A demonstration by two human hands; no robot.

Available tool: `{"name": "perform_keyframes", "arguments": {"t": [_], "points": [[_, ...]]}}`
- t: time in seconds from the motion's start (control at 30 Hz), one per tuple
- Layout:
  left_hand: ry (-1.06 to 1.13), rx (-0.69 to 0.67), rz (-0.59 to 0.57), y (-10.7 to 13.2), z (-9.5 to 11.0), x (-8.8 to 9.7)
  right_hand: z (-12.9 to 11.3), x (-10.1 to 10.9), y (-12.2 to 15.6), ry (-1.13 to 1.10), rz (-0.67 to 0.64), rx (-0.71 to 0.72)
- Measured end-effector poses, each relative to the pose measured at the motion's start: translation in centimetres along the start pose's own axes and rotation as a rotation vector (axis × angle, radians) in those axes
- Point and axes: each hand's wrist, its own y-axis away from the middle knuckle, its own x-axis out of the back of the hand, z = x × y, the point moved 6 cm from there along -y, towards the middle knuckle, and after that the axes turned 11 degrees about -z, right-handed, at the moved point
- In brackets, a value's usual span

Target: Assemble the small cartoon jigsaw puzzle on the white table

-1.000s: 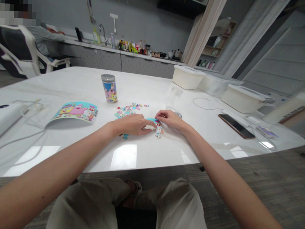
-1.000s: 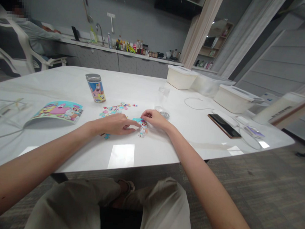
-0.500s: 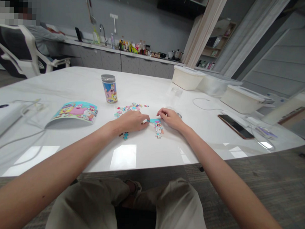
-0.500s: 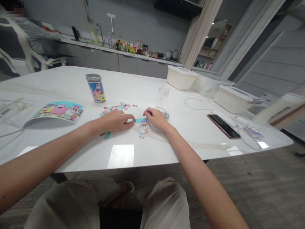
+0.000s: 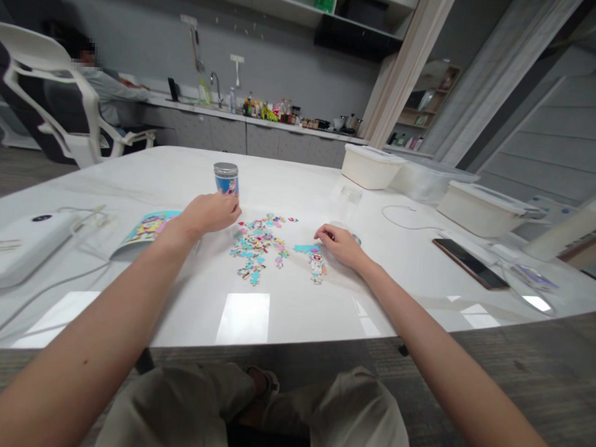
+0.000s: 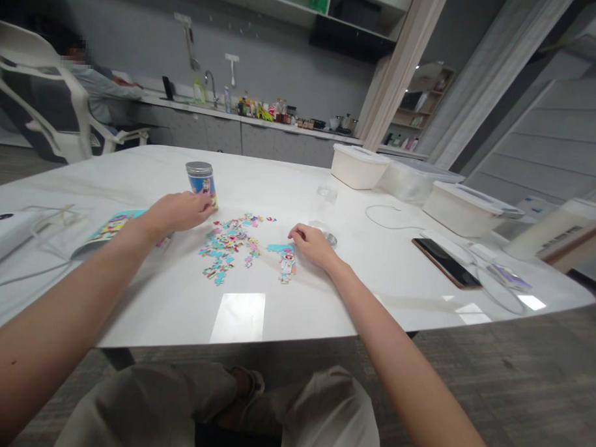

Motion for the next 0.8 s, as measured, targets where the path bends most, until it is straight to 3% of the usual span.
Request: {"name": "perform_keyframes", "arguments": {"t": [0.1,0.2,0.33,0.6,0.8], "points": [[0.028,-0.038,-0.111,-0.5,-1.0,-0.9,0.0,0.0,0.0,0.003,-0.007,-0.019],[0.046,-0.141,-0.187,-1.1,-0.5,-1.7,0.2,0.0,0.0,0.006,-0.012,-0.024],[0.072,-0.219,-0.205,-1.2,-0.2,-2.2,0.4,-0.3,-0.1,0.008,-0.015,0.003],[0.118,-0.157,-0.265,-0.4,-0.4,-2.1,0.3,-0.4,-0.1,0.027,-0.033,0.002],[0.158,-0.220,-0.201,-0.6,0.5,-1.9,0.2,-0.4,0.0,0.040,-0.048,-0.001]]}}
